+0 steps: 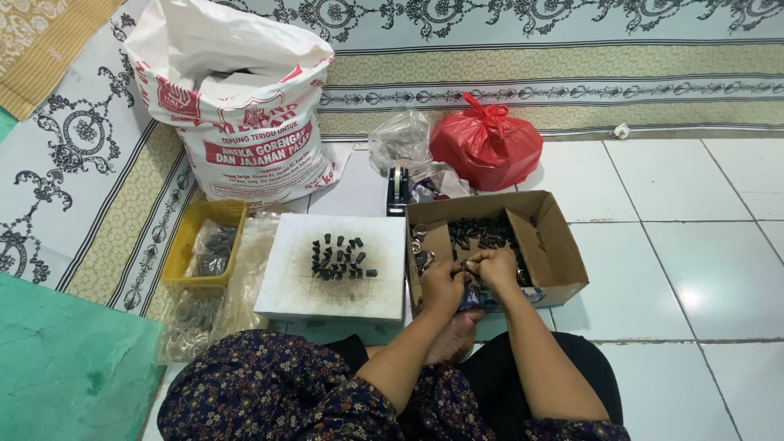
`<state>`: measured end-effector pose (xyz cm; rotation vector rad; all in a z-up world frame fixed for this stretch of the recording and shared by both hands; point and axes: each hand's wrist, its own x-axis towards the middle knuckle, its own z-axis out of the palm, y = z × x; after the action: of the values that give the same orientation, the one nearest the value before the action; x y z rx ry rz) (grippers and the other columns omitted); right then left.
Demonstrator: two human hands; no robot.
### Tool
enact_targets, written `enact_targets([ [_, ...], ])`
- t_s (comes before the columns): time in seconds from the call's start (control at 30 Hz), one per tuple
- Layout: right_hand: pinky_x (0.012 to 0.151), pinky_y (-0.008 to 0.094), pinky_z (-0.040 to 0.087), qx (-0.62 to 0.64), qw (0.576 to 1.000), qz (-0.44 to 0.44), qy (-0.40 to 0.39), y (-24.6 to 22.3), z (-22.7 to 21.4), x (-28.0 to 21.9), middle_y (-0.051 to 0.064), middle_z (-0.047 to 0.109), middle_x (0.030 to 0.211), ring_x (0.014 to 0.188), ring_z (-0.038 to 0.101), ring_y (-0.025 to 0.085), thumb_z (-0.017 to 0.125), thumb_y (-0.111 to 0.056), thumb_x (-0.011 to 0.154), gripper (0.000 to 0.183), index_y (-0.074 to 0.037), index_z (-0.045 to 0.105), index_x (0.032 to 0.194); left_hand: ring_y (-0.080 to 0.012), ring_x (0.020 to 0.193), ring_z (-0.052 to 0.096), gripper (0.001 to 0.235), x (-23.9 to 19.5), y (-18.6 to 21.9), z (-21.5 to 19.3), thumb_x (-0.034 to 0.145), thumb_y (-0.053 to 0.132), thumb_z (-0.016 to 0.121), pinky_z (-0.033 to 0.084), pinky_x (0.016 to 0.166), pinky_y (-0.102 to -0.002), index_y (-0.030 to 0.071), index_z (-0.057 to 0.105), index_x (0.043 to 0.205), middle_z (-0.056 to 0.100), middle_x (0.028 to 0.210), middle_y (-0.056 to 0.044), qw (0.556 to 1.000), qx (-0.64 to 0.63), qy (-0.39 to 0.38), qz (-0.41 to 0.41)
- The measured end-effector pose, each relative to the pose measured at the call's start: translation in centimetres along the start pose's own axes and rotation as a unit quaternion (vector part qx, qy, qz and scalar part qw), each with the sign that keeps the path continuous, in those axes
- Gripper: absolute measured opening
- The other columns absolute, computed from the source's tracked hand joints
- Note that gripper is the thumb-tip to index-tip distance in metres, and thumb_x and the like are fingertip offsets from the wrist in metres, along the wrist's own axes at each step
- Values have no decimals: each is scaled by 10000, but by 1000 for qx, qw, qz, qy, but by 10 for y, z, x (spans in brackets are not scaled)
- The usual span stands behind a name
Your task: The person sits on the floor and repeatedly picks up small black plastic parts and metal rings from a cardboard box. They connect the parts by hand and place the assembled units onto a white foam board. The process continues with the person handling the components one at a time.
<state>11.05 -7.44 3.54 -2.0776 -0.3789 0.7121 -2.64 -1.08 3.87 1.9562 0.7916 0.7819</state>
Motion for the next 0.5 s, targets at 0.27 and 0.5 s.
enact_targets([
  [0.27,666,424,598,88,996,13,-8,15,13,12,271,719,994,889,704,326,766,11,855,141,61,782,987,-342,734,718,75,1,4,-8,803,4,813,582,617,-348,-18,755,845,697,742,-189,999,-34,1,-5],
  [0.5,789,399,572,175,978,86,-74,7,9,-3,241,608,1142,1017,616,344,652,41,885,217,109,710,1083,-274,751,730,130,0,-5,-13,802,49,840,568,619,-329,-16,783,899,733,773,-191,988,-129,-23,-88],
])
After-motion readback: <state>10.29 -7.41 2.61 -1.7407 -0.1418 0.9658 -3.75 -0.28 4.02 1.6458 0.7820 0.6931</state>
